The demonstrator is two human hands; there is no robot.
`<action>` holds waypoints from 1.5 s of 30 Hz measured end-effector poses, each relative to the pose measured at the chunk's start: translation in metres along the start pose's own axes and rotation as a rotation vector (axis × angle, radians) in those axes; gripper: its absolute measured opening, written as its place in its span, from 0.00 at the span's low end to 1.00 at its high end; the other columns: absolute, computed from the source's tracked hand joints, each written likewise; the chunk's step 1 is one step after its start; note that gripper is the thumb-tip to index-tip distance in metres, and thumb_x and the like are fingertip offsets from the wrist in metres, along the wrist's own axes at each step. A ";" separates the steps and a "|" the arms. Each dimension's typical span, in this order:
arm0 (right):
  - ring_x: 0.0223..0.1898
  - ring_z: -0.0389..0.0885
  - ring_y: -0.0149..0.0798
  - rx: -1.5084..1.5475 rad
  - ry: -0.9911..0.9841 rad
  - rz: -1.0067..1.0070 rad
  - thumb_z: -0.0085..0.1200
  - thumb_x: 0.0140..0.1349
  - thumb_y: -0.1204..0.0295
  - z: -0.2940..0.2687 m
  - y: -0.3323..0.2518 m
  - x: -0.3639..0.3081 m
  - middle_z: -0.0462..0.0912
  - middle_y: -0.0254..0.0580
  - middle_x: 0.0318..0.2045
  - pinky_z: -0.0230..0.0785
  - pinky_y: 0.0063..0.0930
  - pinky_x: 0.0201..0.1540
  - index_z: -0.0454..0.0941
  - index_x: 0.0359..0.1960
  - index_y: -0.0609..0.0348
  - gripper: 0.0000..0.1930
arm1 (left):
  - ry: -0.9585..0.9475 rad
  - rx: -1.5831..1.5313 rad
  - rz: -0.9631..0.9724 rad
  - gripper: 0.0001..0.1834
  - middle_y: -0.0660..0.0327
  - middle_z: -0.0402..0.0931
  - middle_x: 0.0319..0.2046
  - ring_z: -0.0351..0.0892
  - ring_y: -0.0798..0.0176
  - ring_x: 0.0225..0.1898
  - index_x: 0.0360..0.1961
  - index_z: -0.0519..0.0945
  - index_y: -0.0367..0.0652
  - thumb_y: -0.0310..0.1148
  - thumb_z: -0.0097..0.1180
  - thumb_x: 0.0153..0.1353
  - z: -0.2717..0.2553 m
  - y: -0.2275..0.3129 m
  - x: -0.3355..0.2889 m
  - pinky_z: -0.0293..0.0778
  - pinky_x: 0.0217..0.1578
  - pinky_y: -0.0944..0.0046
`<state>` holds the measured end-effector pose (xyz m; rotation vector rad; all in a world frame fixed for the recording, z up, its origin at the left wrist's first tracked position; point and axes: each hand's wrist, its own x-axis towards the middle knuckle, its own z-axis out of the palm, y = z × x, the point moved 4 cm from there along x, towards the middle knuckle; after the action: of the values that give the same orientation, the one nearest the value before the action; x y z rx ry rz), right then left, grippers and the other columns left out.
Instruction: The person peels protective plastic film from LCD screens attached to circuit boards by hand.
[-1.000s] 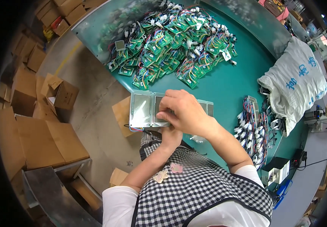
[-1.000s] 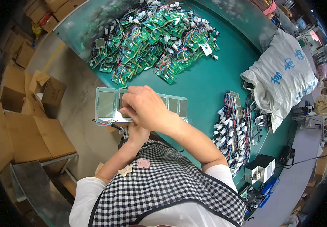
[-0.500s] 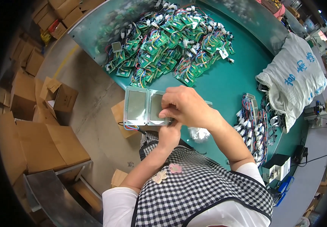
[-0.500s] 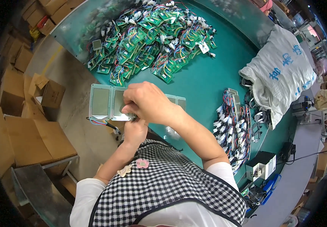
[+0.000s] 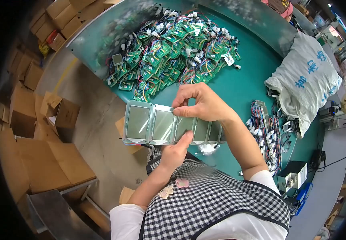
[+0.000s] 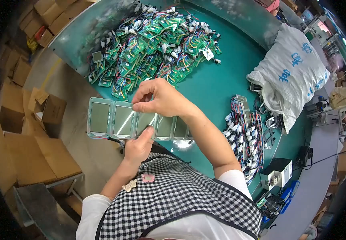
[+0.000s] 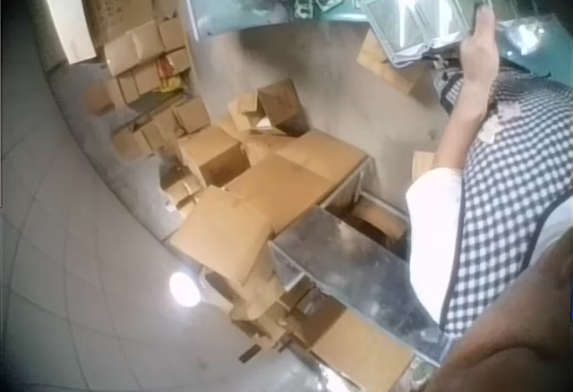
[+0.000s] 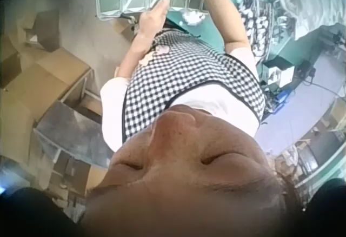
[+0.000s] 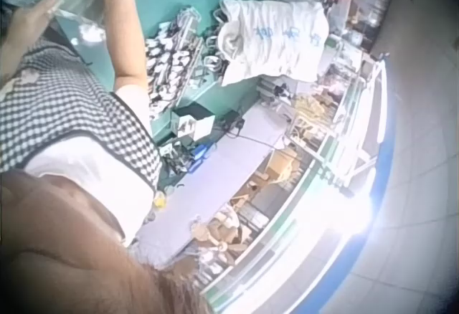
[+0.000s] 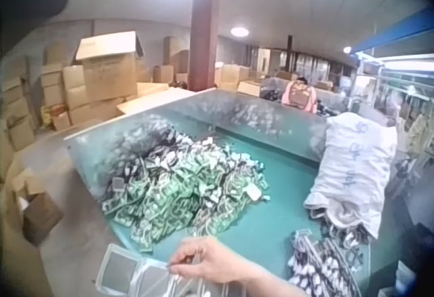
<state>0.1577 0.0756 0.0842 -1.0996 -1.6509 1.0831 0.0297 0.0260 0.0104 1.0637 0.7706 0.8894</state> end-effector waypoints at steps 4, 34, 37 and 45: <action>0.27 0.70 0.26 0.124 -0.058 0.059 0.60 0.43 0.77 -0.003 0.002 0.000 0.75 0.33 0.22 0.63 0.18 0.33 0.78 0.24 0.63 0.06 | -0.057 -0.147 -0.064 0.06 0.69 0.68 0.19 0.64 0.75 0.20 0.26 0.73 0.38 0.29 0.49 0.56 0.003 0.000 0.001 0.60 0.21 0.73; 0.25 0.71 0.26 0.176 -0.005 0.125 0.61 0.41 0.77 -0.003 0.003 -0.001 0.75 0.33 0.21 0.62 0.17 0.31 0.79 0.22 0.62 0.05 | -0.161 -0.097 0.081 0.06 0.67 0.68 0.21 0.64 0.73 0.20 0.30 0.73 0.35 0.27 0.46 0.58 0.003 0.002 -0.001 0.60 0.20 0.73; 0.25 0.71 0.26 0.177 -0.003 0.129 0.61 0.41 0.77 -0.002 0.003 -0.002 0.75 0.33 0.20 0.62 0.18 0.31 0.79 0.22 0.62 0.05 | -0.136 -0.114 0.090 0.07 0.65 0.70 0.23 0.67 0.71 0.22 0.32 0.73 0.34 0.27 0.46 0.58 0.004 0.002 -0.002 0.64 0.22 0.71; 0.24 0.71 0.25 0.221 0.007 0.153 0.61 0.41 0.78 0.000 0.004 -0.003 0.75 0.33 0.19 0.62 0.17 0.29 0.79 0.22 0.63 0.05 | -0.129 -0.067 0.114 0.08 0.63 0.72 0.28 0.70 0.70 0.27 0.35 0.73 0.34 0.28 0.46 0.58 0.003 0.004 -0.004 0.66 0.28 0.71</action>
<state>0.1588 0.0739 0.0799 -1.0949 -1.4199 1.3252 0.0295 0.0218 0.0157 1.1031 0.5739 0.9270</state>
